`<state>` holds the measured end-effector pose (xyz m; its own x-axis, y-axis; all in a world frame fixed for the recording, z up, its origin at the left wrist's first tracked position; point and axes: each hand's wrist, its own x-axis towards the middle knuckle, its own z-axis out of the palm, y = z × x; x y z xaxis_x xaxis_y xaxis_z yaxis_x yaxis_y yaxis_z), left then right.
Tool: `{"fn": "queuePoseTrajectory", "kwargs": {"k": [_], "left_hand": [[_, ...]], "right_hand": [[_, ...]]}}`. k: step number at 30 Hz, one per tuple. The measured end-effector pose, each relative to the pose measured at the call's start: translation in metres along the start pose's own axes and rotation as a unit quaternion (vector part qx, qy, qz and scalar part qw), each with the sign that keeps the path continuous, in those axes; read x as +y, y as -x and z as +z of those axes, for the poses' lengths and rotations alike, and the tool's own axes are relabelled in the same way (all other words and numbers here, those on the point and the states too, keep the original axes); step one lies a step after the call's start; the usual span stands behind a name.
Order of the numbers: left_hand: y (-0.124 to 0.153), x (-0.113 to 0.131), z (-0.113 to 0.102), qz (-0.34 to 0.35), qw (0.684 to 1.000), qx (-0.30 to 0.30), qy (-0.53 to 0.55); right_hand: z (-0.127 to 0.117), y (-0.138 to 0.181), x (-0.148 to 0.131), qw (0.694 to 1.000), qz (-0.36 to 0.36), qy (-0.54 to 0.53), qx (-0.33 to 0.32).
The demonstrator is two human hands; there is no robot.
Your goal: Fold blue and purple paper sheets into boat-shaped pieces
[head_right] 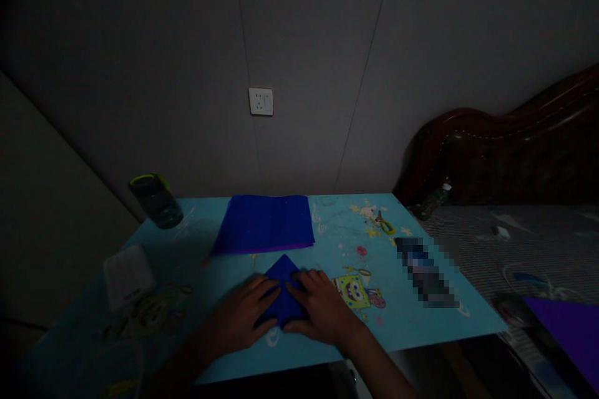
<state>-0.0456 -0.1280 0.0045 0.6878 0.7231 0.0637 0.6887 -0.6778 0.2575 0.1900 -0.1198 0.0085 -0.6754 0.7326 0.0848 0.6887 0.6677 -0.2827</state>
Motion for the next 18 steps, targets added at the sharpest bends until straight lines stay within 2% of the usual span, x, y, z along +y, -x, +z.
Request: {"fn": "queuePoseTrajectory", "kwargs": {"k": [10, 14, 18], "left_hand": [[0.001, 0.000, -0.012, -0.021, 0.998, -0.032, 0.046], [-0.006, 0.005, -0.018, -0.030, 0.999, -0.019, 0.032], [-0.017, 0.003, -0.014, -0.057, 0.997, -0.056, -0.014]], "right_hand": [[-0.009, 0.004, -0.006, 1.000, 0.015, -0.006, -0.016], [-0.009, 0.002, -0.012, 0.999, 0.032, -0.013, 0.000], [-0.005, -0.004, -0.014, 0.998, 0.062, -0.017, 0.023]]}}
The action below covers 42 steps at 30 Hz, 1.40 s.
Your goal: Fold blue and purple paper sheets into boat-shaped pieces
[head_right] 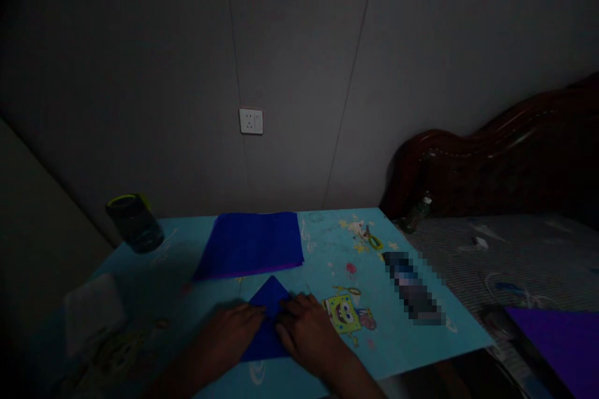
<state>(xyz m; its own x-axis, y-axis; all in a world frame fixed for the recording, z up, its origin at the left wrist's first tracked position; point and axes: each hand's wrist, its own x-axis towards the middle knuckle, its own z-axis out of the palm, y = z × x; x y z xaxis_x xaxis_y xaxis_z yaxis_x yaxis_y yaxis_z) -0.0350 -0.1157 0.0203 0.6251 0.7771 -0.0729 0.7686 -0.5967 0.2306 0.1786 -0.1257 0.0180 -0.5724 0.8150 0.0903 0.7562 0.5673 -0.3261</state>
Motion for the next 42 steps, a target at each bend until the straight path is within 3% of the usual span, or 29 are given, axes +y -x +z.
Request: {"fn": "queuePoseTrajectory", "kwargs": {"k": [3, 9, 17, 21, 24, 32, 37, 42], "left_hand": [[-0.007, -0.004, 0.013, -0.029, 0.999, 0.001, -0.039], [-0.020, -0.009, 0.049, 0.002, 0.991, 0.060, -0.119], [-0.031, -0.017, 0.057, 0.015, 0.989, 0.139, -0.052], [-0.031, -0.034, 0.080, -0.007, 0.976, 0.217, -0.009], [-0.032, -0.041, 0.095, -0.015, 0.971, 0.239, 0.020], [-0.029, -0.027, 0.077, -0.034, 0.959, 0.246, 0.135], [-0.029, -0.024, 0.083, -0.085, 0.956, 0.245, 0.139], [-0.030, -0.028, 0.078, -0.072, 0.946, 0.250, 0.195]], "right_hand": [[0.005, -0.004, 0.002, 1.000, 0.025, 0.004, 0.006], [0.022, -0.008, 0.015, 0.995, 0.089, -0.003, 0.054], [0.027, 0.007, 0.017, 0.980, 0.165, -0.046, 0.103], [0.021, 0.020, 0.021, 0.972, 0.201, -0.058, 0.108], [0.020, 0.025, 0.023, 0.969, 0.209, -0.071, 0.114], [0.016, 0.025, 0.021, 0.965, 0.211, -0.108, 0.110], [0.016, 0.028, 0.019, 0.958, 0.211, -0.144, 0.129], [0.015, 0.027, 0.018, 0.954, 0.208, -0.184, 0.115]]}}
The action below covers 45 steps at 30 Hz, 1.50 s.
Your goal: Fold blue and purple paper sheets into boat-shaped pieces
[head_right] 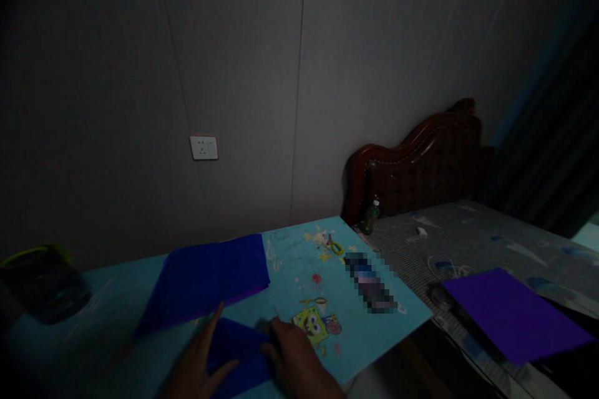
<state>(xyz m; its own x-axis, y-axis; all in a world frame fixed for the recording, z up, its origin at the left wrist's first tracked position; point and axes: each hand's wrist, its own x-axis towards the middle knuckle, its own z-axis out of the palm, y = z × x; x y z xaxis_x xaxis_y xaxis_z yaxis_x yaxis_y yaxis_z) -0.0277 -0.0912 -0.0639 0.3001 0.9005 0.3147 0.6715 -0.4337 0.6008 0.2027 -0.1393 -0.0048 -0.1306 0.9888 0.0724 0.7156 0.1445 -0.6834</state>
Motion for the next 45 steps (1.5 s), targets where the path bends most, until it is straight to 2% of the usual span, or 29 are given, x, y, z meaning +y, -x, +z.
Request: {"fn": "queuePoseTrajectory", "kwargs": {"k": [8, 12, 15, 19, 23, 24, 26, 29, 31, 36, 41, 45], "left_hand": [[-0.012, 0.022, -0.031, -0.129, 0.985, 0.043, 0.102], [-0.031, 0.028, -0.049, -0.175, 0.976, 0.031, 0.126], [-0.049, 0.020, -0.059, -0.178, 0.977, 0.064, 0.098], [-0.058, 0.005, -0.058, -0.198, 0.969, 0.128, 0.070], [-0.049, 0.001, -0.051, -0.176, 0.973, 0.113, 0.098], [-0.047, 0.002, -0.051, -0.172, 0.974, 0.103, 0.104], [-0.043, 0.003, -0.050, -0.174, 0.975, 0.094, 0.104], [-0.041, 0.002, -0.050, -0.181, 0.973, 0.105, 0.097], [-0.039, -0.002, -0.049, -0.178, 0.972, 0.118, 0.095], [-0.036, -0.009, -0.048, -0.151, 0.978, 0.129, 0.068], [-0.032, -0.011, -0.048, -0.081, 0.987, 0.125, 0.051], [-0.030, -0.015, -0.045, -0.037, 0.991, 0.122, 0.050]], "right_hand": [[-0.011, -0.010, -0.025, 0.990, -0.045, -0.125, 0.040], [-0.015, -0.034, -0.033, 0.976, -0.064, -0.201, 0.059], [-0.013, -0.061, -0.033, 0.958, -0.081, -0.269, 0.063], [0.004, -0.086, -0.026, 0.926, -0.072, -0.360, 0.083], [0.023, -0.087, -0.017, 0.873, -0.034, -0.482, 0.069], [0.025, -0.085, -0.015, 0.873, -0.033, -0.480, 0.078], [0.025, -0.081, -0.012, 0.897, -0.041, -0.426, 0.114], [0.021, -0.077, -0.008, 0.936, -0.053, -0.314, 0.147], [0.019, -0.076, -0.006, 0.949, -0.052, -0.274, 0.149], [0.016, -0.073, -0.007, 0.958, -0.080, -0.230, 0.149], [0.008, -0.072, -0.011, 0.961, -0.121, -0.221, 0.115], [0.008, -0.071, -0.009, 0.969, -0.119, -0.185, 0.112]]}}
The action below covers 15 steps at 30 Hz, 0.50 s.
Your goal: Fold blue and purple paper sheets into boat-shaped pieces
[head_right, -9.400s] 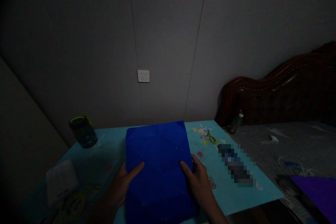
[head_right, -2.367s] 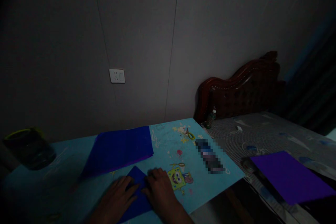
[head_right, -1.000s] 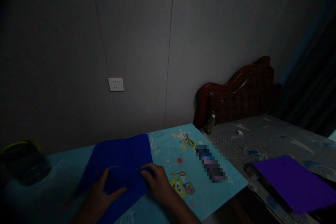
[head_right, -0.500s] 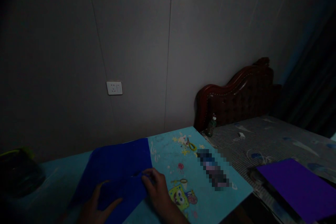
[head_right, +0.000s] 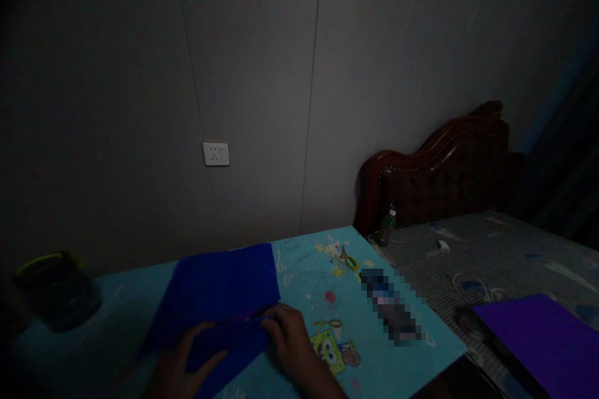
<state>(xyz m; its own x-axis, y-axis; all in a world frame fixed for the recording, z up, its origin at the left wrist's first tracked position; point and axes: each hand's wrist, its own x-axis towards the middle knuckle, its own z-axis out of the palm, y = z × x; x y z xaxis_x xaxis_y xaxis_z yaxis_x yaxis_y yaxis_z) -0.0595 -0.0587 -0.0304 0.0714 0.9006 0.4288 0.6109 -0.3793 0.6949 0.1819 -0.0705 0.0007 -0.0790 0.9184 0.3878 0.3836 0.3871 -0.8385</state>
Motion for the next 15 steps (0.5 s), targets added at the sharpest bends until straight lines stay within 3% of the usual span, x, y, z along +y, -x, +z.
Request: {"fn": "queuePoseTrajectory", "kwargs": {"k": [4, 10, 15], "left_hand": [[-0.003, -0.003, -0.003, -0.007, 0.998, 0.052, 0.020], [-0.020, 0.009, -0.019, -0.112, 0.973, 0.125, 0.159], [-0.023, 0.020, -0.029, -0.156, 0.958, 0.108, 0.215]], "right_hand": [[-0.001, -0.001, 0.012, 0.998, 0.037, -0.014, 0.044], [-0.004, -0.007, 0.026, 0.986, 0.109, -0.079, 0.097], [0.000, -0.008, 0.025, 0.980, 0.138, -0.117, 0.078]]}}
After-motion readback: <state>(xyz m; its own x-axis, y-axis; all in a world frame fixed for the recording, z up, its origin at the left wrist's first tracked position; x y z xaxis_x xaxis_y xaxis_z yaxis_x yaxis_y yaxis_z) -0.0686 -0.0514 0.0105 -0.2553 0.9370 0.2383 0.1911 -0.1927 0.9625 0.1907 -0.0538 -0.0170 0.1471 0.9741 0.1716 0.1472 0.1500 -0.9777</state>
